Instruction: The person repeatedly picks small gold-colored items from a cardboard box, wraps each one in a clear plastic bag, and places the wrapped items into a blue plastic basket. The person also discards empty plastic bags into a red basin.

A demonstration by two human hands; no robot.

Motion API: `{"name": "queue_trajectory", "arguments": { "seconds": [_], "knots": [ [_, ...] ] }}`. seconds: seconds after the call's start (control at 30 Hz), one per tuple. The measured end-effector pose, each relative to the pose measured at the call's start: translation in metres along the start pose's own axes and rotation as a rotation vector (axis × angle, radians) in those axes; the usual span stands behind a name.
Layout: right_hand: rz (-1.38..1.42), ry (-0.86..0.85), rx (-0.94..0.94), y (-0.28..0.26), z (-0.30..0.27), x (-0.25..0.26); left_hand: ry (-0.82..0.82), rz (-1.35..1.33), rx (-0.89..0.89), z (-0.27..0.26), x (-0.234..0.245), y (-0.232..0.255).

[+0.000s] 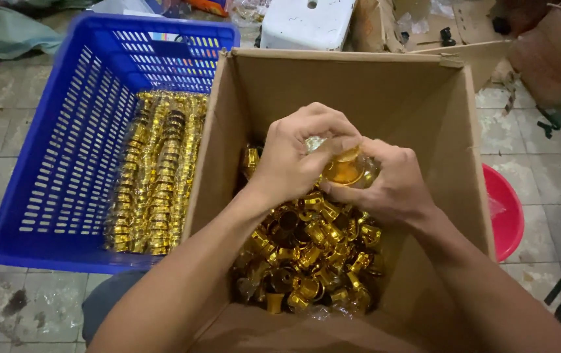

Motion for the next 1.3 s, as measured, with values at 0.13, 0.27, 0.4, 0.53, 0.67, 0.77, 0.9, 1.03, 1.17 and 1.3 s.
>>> {"name": "queue_trajectory", "arguments": {
  "seconds": [0.13,0.27,0.4,0.53,0.67,0.77,0.9,1.03,1.17,1.3],
  "knots": [
    [0.125,0.067,0.067,-0.005,0.001,0.004,0.147,0.180,-0.155,-0.001,0.006,0.007],
    [0.226,-0.021,0.013,0.013,0.003,-0.015,0.175,0.181,-0.197,-0.006,-0.001,0.019],
    [-0.034,-0.115,0.125,0.019,0.002,-0.034,0.201,0.193,-0.166,0.000,0.009,0.000],
    [-0.325,-0.459,0.040,0.066,-0.010,-0.100,0.206,0.368,-0.174,0.008,0.022,0.001],
    [-0.507,-1.007,-0.418,0.045,-0.063,-0.149,0.132,0.417,-0.192,0.013,0.015,-0.012],
    [-0.661,-1.170,-0.320,0.079,-0.101,-0.191,0.098,0.444,-0.088,0.015,0.007,-0.026],
    [-0.496,-1.020,-0.392,0.099,-0.111,-0.221,0.078,0.449,-0.067,0.017,0.003,-0.025],
    [-0.489,-1.025,-0.351,0.092,-0.100,-0.215,-0.002,0.460,0.082,0.019,0.004,-0.040],
    [-0.010,-0.520,0.162,0.046,-0.024,-0.146,0.173,0.394,-0.078,0.029,0.019,-0.030],
    [-0.165,-0.165,-0.193,0.004,0.013,-0.041,0.244,0.287,-0.159,0.019,0.042,0.005]
  ]
}}
Point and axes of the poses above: each hand's wrist, its own z-axis towards the middle knuckle, its own x-axis out of the back of the hand, y = z × x, the point moved 8 cm from there along z, towards the middle knuckle, and after that the axes turned 1 degree about x, right-handed, at the moved point
